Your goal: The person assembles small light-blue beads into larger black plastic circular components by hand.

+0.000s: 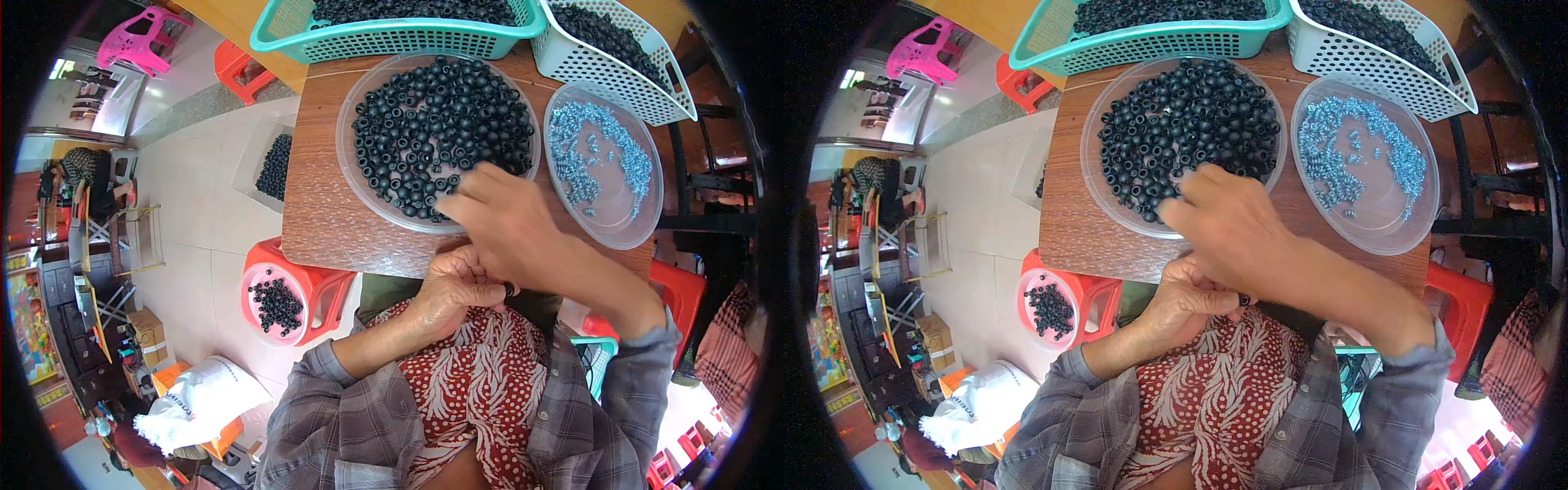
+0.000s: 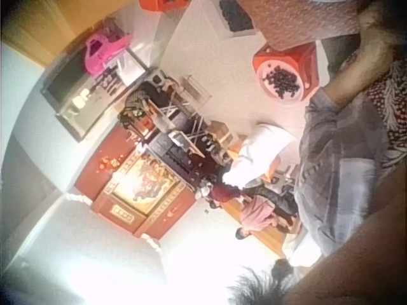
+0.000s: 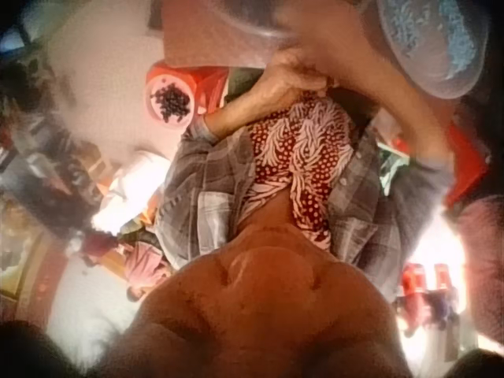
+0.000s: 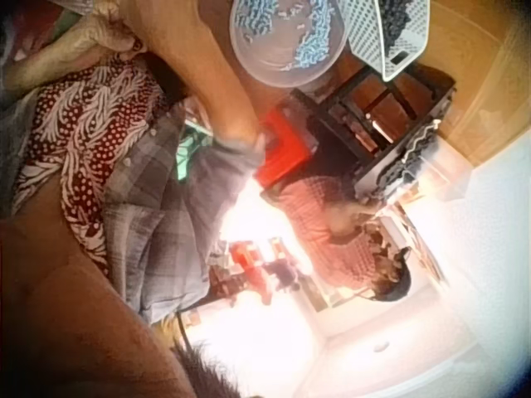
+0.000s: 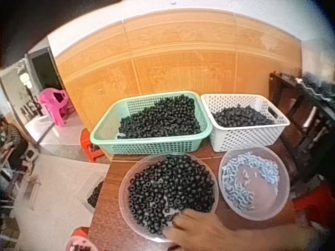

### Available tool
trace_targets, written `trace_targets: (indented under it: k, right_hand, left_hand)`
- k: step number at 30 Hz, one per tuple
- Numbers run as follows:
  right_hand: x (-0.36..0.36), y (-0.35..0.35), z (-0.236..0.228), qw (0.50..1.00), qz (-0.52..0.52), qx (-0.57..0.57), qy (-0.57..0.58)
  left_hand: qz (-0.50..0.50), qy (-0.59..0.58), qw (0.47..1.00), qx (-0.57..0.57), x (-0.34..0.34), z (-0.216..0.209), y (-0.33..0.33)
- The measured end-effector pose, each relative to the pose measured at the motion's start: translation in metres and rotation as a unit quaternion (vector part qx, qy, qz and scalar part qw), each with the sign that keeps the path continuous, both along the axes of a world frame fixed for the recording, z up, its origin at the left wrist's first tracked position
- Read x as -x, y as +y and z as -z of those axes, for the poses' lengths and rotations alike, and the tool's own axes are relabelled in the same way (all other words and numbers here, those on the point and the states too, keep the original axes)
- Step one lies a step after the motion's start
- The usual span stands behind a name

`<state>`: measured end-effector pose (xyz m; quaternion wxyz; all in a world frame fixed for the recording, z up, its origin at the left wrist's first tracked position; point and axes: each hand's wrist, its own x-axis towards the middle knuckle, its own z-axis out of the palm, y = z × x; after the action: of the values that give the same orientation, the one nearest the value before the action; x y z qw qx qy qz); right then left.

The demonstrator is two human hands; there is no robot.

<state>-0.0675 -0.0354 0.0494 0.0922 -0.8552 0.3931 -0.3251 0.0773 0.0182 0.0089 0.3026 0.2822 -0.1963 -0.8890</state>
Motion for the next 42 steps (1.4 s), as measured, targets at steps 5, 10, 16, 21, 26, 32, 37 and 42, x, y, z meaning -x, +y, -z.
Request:
trace_targets:
  k: [5,10,16,21,26,32,37,42]
  right_hand:
    - [-0.04,-0.043,0.017,0.992,-0.067,-0.071,0.076]
    - [-0.061,-0.054,0.009,0.967,-0.068,-0.09,0.228]
    - [-0.07,-0.06,0.02,0.953,-0.064,-0.095,0.282]
    - [-0.034,-0.052,0.029,0.992,-0.023,-0.073,0.102]
    - [0.004,-0.022,0.008,0.97,0.022,-0.185,-0.157]
    - [0.036,0.02,-0.005,0.97,0.057,-0.119,-0.206]
    - [0.043,0.04,-0.004,0.976,0.065,-0.051,-0.2]
    - [0.044,0.049,-0.002,0.965,0.09,-0.035,-0.243]
  left_hand:
    - [0.032,0.011,0.998,0.054,-0.015,0.014,0.0]
    - [0.035,-0.005,0.999,0.04,-0.017,0.01,-0.001]
    - [0.037,-0.017,0.998,0.044,-0.016,0.01,0.0]
    - [0.031,0.0,0.999,0.03,-0.016,0.009,-0.001]
    - [0.016,-0.013,0.999,0.048,-0.019,-0.009,-0.006]
    - [-0.052,-0.008,0.991,0.124,-0.018,-0.025,-0.021]
    - [-0.134,0.038,0.983,0.121,-0.001,-0.029,-0.038]
    - [-0.143,0.06,0.982,0.112,0.021,-0.03,-0.037]
